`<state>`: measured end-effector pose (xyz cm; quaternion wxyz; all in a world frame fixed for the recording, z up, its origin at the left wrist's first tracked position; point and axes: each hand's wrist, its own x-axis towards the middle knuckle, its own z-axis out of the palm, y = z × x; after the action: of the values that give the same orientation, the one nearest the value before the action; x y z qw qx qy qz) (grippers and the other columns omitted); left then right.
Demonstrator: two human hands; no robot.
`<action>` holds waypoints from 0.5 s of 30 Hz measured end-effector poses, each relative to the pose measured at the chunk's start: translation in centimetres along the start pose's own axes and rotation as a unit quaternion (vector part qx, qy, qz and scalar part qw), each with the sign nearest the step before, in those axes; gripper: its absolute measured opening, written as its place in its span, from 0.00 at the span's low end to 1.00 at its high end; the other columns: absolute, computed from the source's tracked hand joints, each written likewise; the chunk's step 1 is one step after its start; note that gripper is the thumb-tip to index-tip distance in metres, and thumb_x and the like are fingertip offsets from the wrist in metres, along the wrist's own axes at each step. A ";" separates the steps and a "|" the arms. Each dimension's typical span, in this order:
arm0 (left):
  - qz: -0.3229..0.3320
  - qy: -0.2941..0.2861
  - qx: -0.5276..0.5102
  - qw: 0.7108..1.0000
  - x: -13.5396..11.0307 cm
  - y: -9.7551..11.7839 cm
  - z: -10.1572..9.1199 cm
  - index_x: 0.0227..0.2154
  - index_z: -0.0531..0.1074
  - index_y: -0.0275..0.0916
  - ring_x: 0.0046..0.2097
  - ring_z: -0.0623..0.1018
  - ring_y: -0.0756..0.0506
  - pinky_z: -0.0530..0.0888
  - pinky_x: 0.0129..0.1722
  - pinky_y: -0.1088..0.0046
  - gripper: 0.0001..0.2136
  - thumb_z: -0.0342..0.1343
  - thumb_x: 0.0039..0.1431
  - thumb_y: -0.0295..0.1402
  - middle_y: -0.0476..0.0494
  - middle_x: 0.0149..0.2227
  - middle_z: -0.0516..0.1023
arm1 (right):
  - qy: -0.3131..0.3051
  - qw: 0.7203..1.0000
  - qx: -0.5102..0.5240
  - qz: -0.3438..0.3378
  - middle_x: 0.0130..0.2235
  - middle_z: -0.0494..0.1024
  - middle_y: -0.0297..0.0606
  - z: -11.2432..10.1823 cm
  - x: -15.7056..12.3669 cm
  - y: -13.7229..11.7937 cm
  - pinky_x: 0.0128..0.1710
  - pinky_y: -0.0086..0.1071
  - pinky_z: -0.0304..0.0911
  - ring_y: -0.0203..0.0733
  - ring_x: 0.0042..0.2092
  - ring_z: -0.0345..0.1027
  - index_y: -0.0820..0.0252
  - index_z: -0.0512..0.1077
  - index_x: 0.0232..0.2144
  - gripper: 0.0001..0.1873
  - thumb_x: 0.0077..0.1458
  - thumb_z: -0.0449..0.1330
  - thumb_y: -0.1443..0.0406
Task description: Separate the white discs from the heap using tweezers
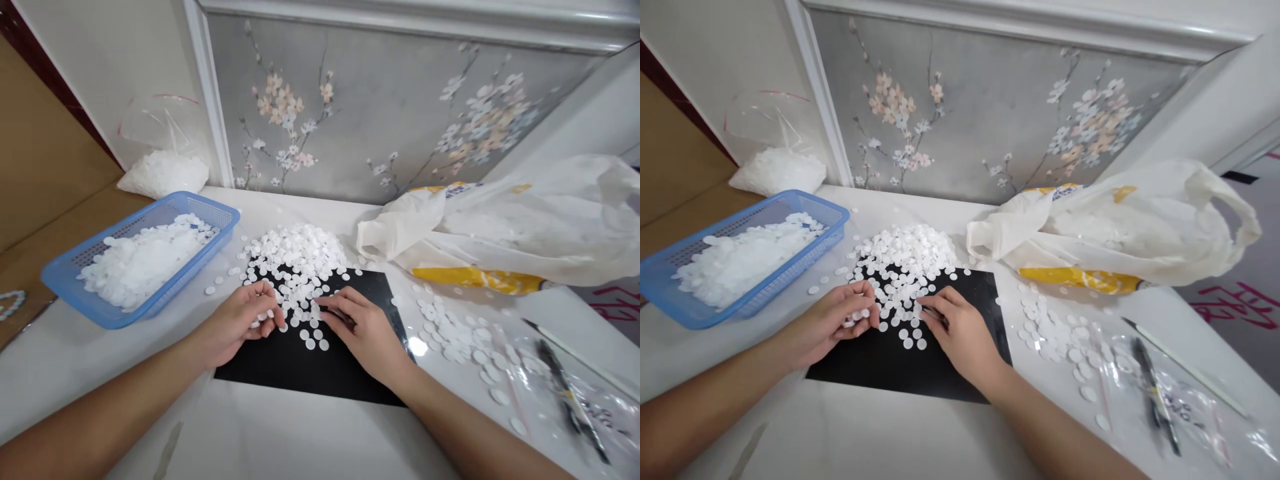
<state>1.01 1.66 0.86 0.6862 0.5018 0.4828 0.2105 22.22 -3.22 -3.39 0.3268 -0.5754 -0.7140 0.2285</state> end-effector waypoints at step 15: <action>0.162 0.083 0.536 0.824 0.2 -1.8 1.3 0.32 0.68 0.45 0.22 0.66 0.49 0.54 0.25 0.75 0.04 0.51 0.58 0.38 0.55 0.20 0.67 | -0.092 0.992 0.083 -0.017 0.32 0.71 0.33 -0.4 -0.8 -0.6 0.29 0.28 0.64 0.35 0.29 0.67 0.56 0.70 0.28 0.05 0.55 0.59 0.69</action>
<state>1.88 0.41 -0.77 0.2226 0.8422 0.4864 0.0678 22.24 -4.19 -2.84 0.3102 -0.5111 -0.7291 0.3332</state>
